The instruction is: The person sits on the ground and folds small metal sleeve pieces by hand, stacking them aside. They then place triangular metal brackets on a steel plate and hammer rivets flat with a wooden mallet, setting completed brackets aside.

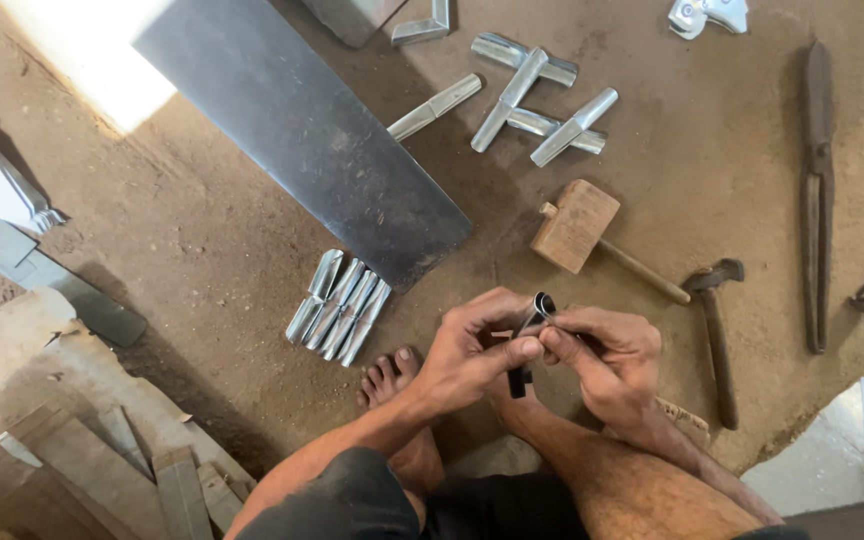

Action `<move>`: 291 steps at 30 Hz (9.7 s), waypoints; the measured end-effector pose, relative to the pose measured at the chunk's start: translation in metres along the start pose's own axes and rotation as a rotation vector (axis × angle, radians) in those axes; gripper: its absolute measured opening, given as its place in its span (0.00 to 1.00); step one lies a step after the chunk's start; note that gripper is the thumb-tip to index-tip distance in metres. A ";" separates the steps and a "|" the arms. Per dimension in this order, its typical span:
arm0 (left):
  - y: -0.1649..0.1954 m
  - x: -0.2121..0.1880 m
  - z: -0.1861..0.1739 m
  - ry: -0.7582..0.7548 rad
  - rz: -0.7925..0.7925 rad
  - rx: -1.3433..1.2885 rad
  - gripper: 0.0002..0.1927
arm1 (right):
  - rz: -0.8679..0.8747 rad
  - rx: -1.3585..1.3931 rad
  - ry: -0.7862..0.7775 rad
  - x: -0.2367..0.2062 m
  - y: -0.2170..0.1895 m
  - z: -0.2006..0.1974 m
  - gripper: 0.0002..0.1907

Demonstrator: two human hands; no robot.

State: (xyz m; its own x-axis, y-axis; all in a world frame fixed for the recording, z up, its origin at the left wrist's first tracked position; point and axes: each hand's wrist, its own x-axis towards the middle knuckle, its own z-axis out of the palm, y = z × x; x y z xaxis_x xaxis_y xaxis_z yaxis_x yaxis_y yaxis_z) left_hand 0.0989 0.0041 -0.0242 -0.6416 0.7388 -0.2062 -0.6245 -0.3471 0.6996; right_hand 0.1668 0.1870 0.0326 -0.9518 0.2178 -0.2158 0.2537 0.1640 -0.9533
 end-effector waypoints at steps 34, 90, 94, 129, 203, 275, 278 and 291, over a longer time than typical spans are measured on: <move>0.048 -0.001 -0.039 0.454 0.673 1.154 0.43 | -0.158 -0.087 0.288 0.059 0.009 -0.014 0.16; -0.059 -0.057 -0.074 0.153 -0.148 0.468 0.46 | 0.125 -0.176 -0.147 -0.017 0.089 0.020 0.09; -0.070 -0.034 -0.075 0.133 -0.011 0.041 0.46 | -0.060 -0.242 -0.194 -0.013 0.107 0.037 0.13; 0.153 -0.066 -0.113 0.531 0.652 0.825 0.10 | 0.143 -0.518 -0.322 0.011 0.057 0.024 0.10; 0.081 0.096 -0.017 0.407 0.314 0.245 0.16 | -0.297 0.158 0.455 -0.005 0.005 -0.035 0.01; 0.104 0.088 -0.042 0.421 0.604 0.710 0.29 | -0.444 0.177 0.626 0.002 -0.023 -0.040 0.01; 0.088 0.094 -0.036 0.276 0.819 1.272 0.60 | -0.351 0.197 0.457 0.015 -0.004 -0.027 0.03; 0.020 0.009 -0.013 0.134 0.184 1.060 0.40 | -0.198 -0.237 0.138 0.029 0.036 -0.045 0.07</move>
State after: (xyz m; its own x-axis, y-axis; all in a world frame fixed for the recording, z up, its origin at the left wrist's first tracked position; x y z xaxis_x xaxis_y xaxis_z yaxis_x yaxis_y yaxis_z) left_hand 0.0750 -0.0040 -0.0213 -0.7696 0.6351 -0.0655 0.1479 0.2771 0.9494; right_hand 0.1564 0.2421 0.0015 -0.9585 0.2847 0.0145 0.1147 0.4317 -0.8947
